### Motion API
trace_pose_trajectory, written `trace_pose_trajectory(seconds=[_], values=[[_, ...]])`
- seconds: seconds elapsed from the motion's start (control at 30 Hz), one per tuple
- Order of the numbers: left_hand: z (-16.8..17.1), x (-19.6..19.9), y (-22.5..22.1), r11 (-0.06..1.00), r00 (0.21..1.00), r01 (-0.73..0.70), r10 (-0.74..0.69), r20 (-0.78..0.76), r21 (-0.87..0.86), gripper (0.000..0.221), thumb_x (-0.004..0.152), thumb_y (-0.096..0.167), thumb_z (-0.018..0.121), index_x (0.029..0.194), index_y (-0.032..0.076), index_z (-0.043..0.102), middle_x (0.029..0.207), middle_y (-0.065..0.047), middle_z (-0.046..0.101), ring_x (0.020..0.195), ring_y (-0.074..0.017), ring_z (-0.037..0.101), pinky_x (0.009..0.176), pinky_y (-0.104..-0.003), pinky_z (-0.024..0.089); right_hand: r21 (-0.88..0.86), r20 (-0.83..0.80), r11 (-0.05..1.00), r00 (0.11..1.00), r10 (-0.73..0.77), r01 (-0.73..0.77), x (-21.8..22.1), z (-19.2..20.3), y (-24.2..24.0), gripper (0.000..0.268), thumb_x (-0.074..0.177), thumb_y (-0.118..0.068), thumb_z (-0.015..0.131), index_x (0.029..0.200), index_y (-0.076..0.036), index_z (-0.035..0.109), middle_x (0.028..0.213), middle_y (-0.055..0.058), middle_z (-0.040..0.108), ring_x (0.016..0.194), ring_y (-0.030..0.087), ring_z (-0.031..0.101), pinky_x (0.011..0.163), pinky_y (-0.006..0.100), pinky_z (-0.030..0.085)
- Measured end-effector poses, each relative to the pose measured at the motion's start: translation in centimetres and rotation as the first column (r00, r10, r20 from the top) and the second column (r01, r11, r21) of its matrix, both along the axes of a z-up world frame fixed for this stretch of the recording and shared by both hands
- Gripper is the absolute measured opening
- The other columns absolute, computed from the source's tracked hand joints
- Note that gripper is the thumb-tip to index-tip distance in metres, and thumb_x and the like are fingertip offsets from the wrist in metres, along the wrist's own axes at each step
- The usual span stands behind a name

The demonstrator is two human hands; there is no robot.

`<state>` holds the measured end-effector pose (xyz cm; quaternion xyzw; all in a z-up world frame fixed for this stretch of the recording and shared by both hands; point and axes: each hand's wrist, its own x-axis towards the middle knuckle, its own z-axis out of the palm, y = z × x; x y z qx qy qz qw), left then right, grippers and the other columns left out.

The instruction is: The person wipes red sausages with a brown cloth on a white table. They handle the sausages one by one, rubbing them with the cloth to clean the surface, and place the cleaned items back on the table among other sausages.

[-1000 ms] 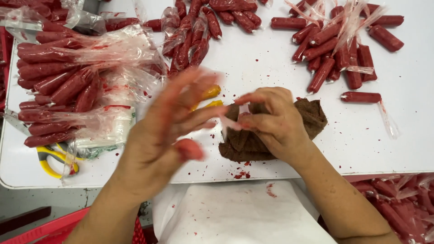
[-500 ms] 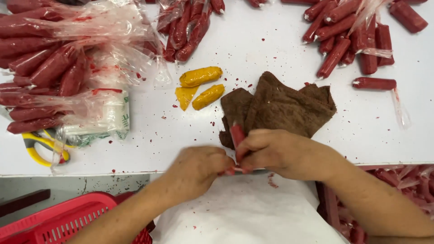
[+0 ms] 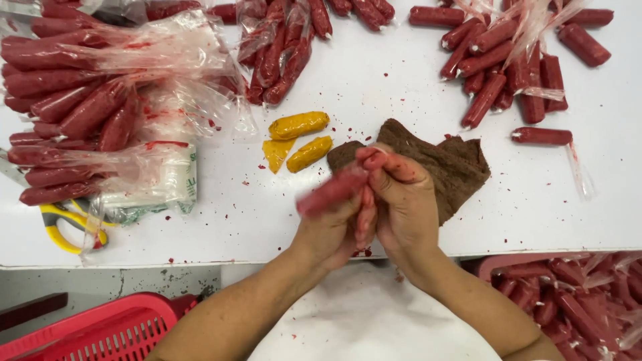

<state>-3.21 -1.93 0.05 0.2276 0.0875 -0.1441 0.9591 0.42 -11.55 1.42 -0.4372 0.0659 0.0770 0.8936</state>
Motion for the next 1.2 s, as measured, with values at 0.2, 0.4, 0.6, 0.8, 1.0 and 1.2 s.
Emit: trace_pose_trajectory(seconds=[0.2,0.4,0.6,0.8,1.0,1.2], values=[[1.1,2.2,2.0,0.544,0.843,-0.456,0.011,0.538,0.704,0.027,0.096,0.01,0.064,0.069,0.006,0.068,0.046,-0.007,0.057,0.036,-0.0162,0.053,0.037,-0.024,0.042,-0.475,0.651,0.777,0.759,-0.006,0.413,1.4,1.0,-0.9,0.01,0.093,-0.014,0.073,0.088,-0.006,0.075,0.096,0.006,0.074,0.127,0.033,0.054,0.112,0.044,0.037],[3.7,1.5,2.7,0.81,0.967,0.155,-0.242,0.08,0.566,0.02,0.091,0.014,0.059,0.072,0.008,0.057,0.05,-0.004,0.045,0.043,-0.0115,0.039,0.038,-0.023,0.024,-0.667,0.692,0.723,0.508,0.512,0.18,2.1,3.6,-7.3,0.01,0.098,-0.018,0.065,0.107,-0.021,0.069,0.123,-0.004,0.068,0.16,0.049,0.022,0.14,0.057,0.023],[3.4,2.0,1.9,0.348,0.805,-0.325,-0.386,0.451,0.879,0.032,0.1,0.02,0.052,0.07,0.013,0.041,0.062,0.004,0.043,0.059,-0.0124,0.04,0.056,-0.03,0.036,-0.795,0.231,-0.072,0.41,0.882,0.602,1.3,6.4,-9.0,0.03,0.077,0.008,0.075,0.088,-0.02,0.074,0.099,-0.014,0.074,0.137,0.049,0.046,0.117,0.076,0.02],[0.9,7.7,9.1,-0.434,0.901,-0.275,-0.427,0.073,0.858,0.043,0.077,0.011,0.065,0.12,0.013,0.067,0.111,-0.01,0.069,0.106,-0.034,0.054,0.079,-0.05,0.049,-0.887,0.378,0.449,0.721,0.582,0.103,3.0,2.1,-10.5,0.015,0.087,0.006,0.074,0.094,-0.007,0.076,0.1,0.005,0.075,0.098,0.02,0.064,0.095,0.029,0.055],[-1.3,7.8,11.8,-0.676,0.821,-0.549,-0.547,0.164,0.492,0.028,0.091,0.022,0.06,0.118,0.022,0.066,0.104,-0.001,0.071,0.101,-0.0301,0.057,0.081,-0.046,0.043,-0.752,0.366,0.658,0.846,0.387,0.025,4.1,-0.7,-11.6,0.016,0.084,0.005,0.076,0.095,-0.007,0.074,0.1,0.012,0.074,0.098,0.024,0.07,0.094,0.032,0.061],[-1.1,5.3,9.7,-0.621,0.828,-0.475,-0.555,0.078,0.624,0.053,0.084,0.031,0.077,0.13,0.01,0.064,0.104,-0.011,0.069,0.098,-0.0319,0.058,0.077,-0.043,0.051,-0.737,0.374,0.675,0.859,0.35,0.046,4.5,-1.7,-11.5,0.011,0.087,0.004,0.075,0.092,-0.005,0.073,0.097,0.012,0.074,0.096,0.022,0.07,0.095,0.031,0.06]])
